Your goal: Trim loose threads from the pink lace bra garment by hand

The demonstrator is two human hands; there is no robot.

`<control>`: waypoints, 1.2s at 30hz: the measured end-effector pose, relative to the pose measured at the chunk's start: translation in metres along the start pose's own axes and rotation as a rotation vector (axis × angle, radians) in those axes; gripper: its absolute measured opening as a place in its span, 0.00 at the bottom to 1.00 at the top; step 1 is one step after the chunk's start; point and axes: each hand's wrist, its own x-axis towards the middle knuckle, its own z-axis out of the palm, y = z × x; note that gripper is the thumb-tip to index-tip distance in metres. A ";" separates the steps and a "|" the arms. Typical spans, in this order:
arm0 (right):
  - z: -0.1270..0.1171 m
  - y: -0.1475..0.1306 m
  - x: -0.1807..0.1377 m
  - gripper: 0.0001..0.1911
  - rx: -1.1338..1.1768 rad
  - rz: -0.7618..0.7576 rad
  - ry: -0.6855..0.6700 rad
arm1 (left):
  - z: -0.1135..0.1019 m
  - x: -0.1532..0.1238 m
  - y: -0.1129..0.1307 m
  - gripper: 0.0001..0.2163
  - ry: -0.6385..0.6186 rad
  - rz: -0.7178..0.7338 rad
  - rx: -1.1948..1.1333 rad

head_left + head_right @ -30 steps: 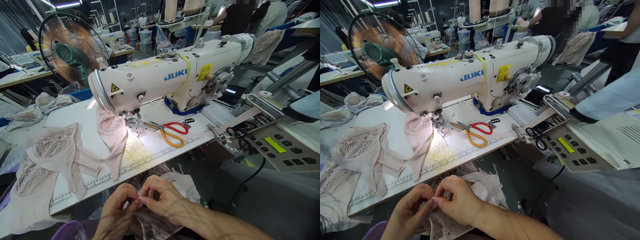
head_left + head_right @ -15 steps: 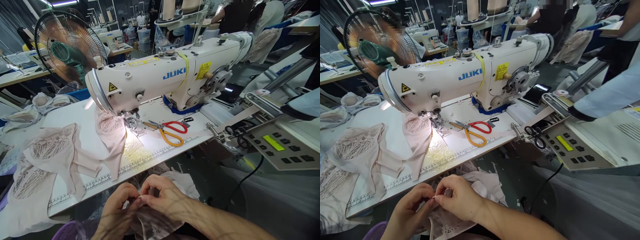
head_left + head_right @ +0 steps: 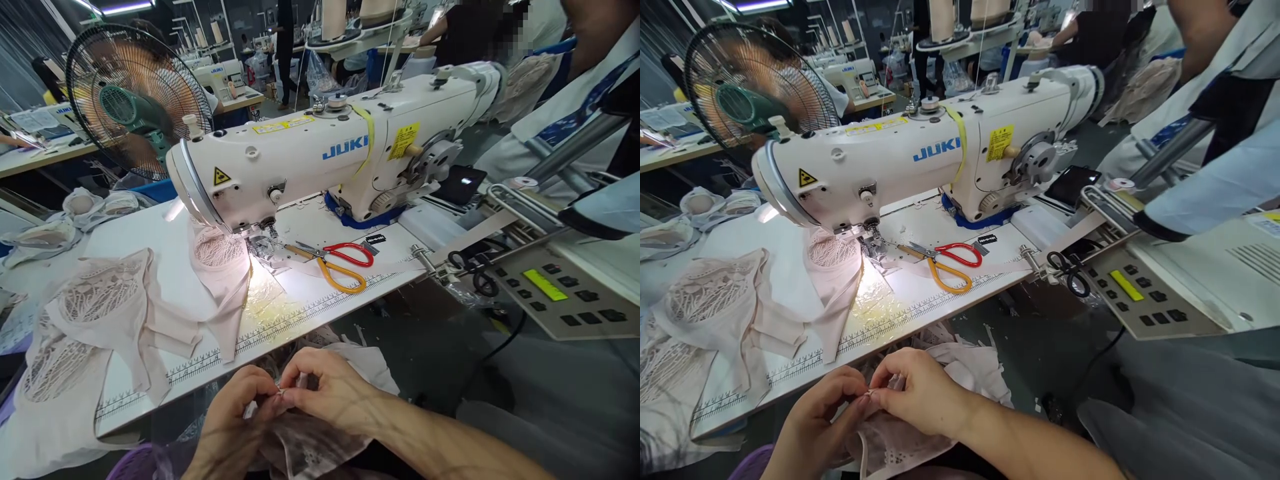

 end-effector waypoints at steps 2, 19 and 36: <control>0.000 0.000 0.001 0.04 0.008 0.006 -0.004 | -0.001 0.001 0.000 0.06 -0.003 0.002 0.017; -0.004 -0.008 0.001 0.05 0.028 0.037 -0.006 | -0.003 0.004 0.000 0.04 -0.088 -0.039 -0.056; -0.005 -0.008 0.000 0.06 0.028 0.003 -0.004 | 0.001 0.004 0.003 0.04 0.007 -0.023 -0.125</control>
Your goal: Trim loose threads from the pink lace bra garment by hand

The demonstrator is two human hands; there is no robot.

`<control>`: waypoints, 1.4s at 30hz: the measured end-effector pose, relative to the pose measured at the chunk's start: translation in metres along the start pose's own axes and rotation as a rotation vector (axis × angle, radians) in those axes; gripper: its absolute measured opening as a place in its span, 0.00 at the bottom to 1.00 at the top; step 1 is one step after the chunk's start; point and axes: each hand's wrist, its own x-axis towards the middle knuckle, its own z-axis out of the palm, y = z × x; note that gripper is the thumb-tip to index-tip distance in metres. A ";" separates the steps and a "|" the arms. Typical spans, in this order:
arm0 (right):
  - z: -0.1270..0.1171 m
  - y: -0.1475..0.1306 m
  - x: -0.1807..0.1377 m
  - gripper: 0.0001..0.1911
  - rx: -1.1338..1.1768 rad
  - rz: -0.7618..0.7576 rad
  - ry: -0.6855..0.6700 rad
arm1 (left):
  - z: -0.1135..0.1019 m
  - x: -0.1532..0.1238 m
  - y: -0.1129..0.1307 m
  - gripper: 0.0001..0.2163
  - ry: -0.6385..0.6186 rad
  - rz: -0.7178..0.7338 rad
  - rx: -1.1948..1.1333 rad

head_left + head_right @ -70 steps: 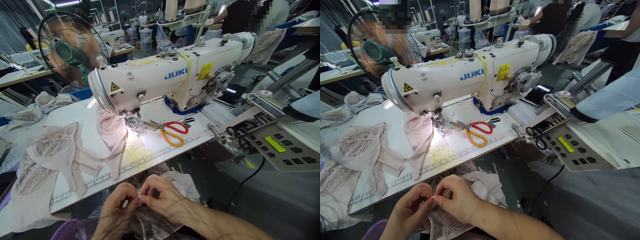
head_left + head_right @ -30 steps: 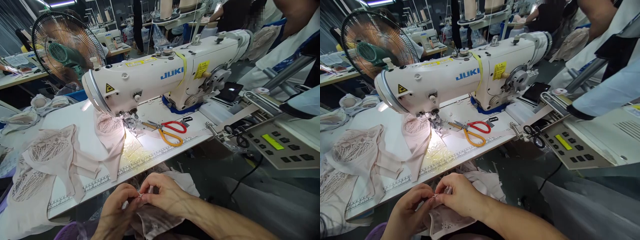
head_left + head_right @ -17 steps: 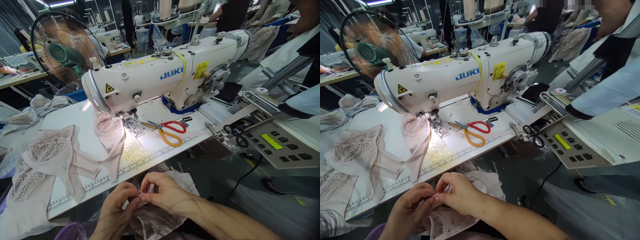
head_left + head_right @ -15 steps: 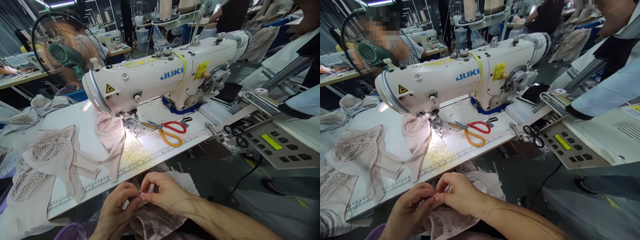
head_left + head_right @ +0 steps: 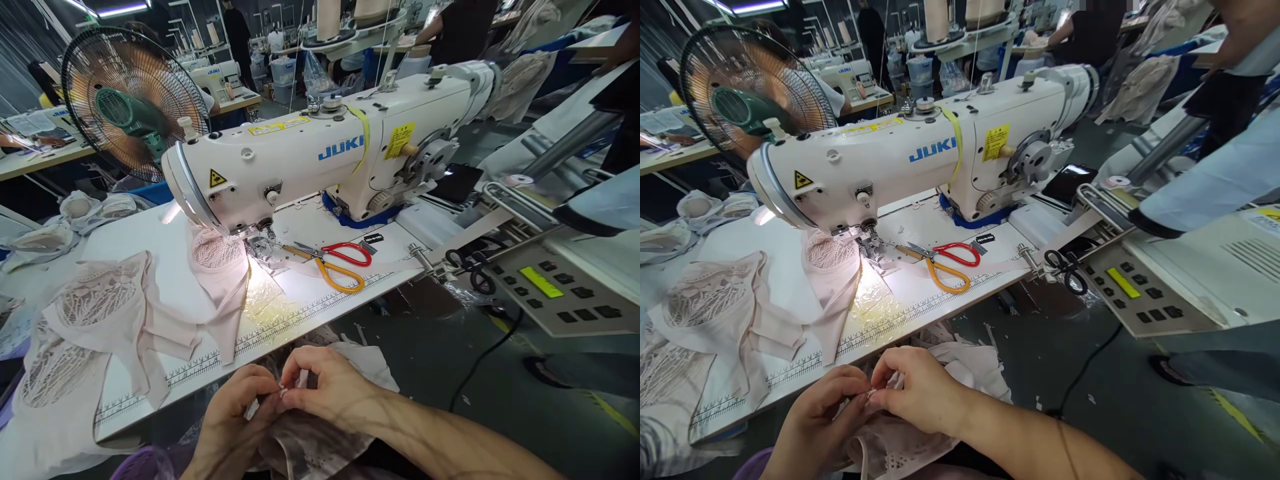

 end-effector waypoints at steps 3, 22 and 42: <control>-0.001 0.002 0.000 0.06 -0.047 -0.007 0.003 | -0.002 0.002 -0.002 0.04 -0.017 0.040 0.049; 0.000 0.019 -0.008 0.06 -0.375 -0.243 0.073 | 0.004 0.016 -0.003 0.05 -0.043 0.199 0.088; -0.001 0.007 -0.009 0.01 -0.241 -0.111 0.084 | 0.002 0.011 -0.007 0.07 -0.154 0.004 0.028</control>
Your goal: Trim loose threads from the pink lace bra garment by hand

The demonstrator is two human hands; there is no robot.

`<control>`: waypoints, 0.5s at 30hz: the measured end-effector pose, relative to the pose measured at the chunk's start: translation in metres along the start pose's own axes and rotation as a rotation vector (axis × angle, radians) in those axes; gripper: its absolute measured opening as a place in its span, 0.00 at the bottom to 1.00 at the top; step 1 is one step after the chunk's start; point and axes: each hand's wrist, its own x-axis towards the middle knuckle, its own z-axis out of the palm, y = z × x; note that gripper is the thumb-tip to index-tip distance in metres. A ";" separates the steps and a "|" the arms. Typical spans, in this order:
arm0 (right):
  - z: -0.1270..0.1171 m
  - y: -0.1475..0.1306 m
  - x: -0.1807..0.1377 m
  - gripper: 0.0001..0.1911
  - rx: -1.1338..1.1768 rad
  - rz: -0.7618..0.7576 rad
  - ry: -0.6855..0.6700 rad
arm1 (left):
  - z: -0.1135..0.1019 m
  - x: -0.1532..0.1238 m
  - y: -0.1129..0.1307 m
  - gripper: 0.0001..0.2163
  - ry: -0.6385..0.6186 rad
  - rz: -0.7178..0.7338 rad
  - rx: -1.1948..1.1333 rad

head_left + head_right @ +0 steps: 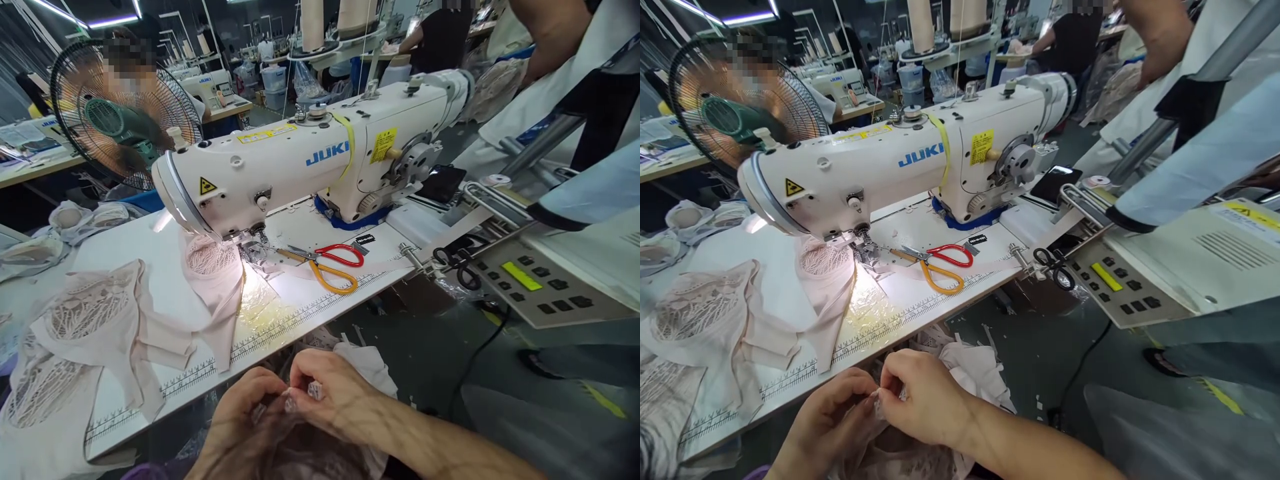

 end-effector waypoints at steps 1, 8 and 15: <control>0.000 0.000 0.000 0.01 -0.001 -0.011 0.005 | 0.001 0.000 -0.001 0.07 0.001 -0.013 -0.005; 0.000 0.000 0.001 0.02 0.016 -0.020 0.008 | 0.004 -0.001 -0.004 0.07 0.028 -0.058 -0.042; -0.002 -0.001 0.000 0.03 0.016 -0.010 -0.014 | 0.006 0.001 -0.001 0.07 0.035 -0.068 0.003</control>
